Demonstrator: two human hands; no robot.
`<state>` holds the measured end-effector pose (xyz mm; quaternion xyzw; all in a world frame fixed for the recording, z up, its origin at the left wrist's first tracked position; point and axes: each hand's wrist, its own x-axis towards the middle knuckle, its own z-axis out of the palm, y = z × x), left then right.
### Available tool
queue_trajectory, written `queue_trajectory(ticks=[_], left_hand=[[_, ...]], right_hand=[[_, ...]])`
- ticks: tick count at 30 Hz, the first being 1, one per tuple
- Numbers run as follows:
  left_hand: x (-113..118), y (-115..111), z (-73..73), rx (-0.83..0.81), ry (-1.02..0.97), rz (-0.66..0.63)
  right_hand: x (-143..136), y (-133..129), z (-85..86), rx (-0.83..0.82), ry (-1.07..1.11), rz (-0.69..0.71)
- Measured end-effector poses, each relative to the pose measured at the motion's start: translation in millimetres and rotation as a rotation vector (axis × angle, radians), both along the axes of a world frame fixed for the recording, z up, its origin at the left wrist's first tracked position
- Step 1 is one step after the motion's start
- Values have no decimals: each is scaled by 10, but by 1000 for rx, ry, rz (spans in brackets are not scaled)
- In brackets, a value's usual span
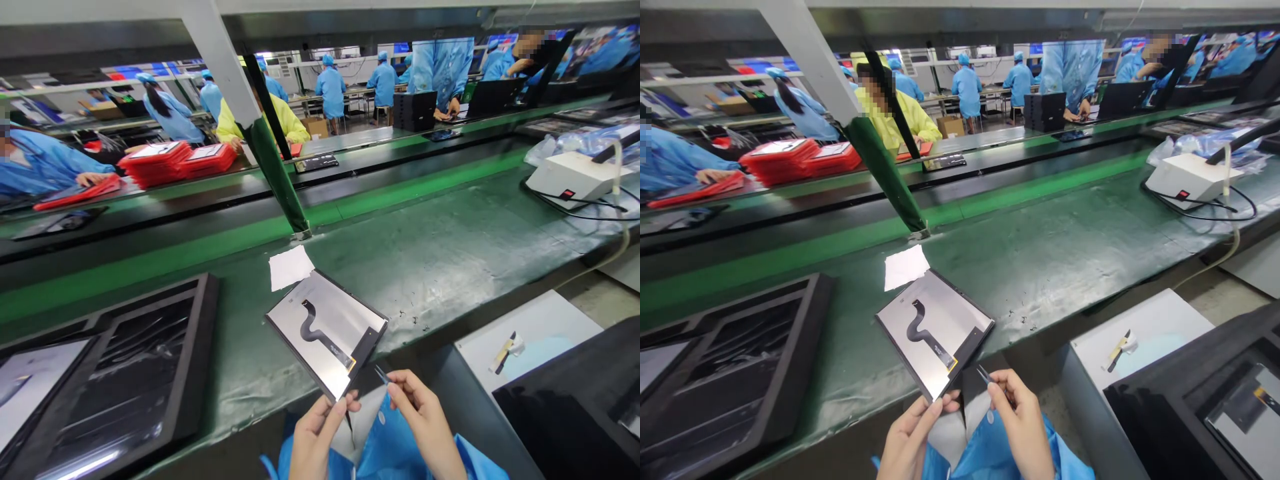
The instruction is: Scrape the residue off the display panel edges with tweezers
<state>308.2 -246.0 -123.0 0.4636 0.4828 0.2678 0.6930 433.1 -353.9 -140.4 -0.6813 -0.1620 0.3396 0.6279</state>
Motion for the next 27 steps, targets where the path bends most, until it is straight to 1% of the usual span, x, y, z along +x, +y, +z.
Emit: queue_trajectory(ticks=[4,8,11,15,18,22,27], left_hand=[[-17,-6,0,-19,-25,41],[-16,-1,23,-18,-47,42],[-18,6,26,-16,-65,27],[-28,1,6,-30,-71,3],[-36,-7,-9,-45,-84,-19],[-43,-13,-12,-41,-87,-42],[-45,-16,0,-37,-85,-64]], right_hand=[[10,12,-10,-6,-18,-14],[17,0,5,-12,-90,-7],[31,-16,69,-16,-231,-49],[78,-1,192,38,-551,-160],[125,36,262,54,-741,-179],[170,72,289,38,-866,-181],[185,82,280,30,-933,-179]])
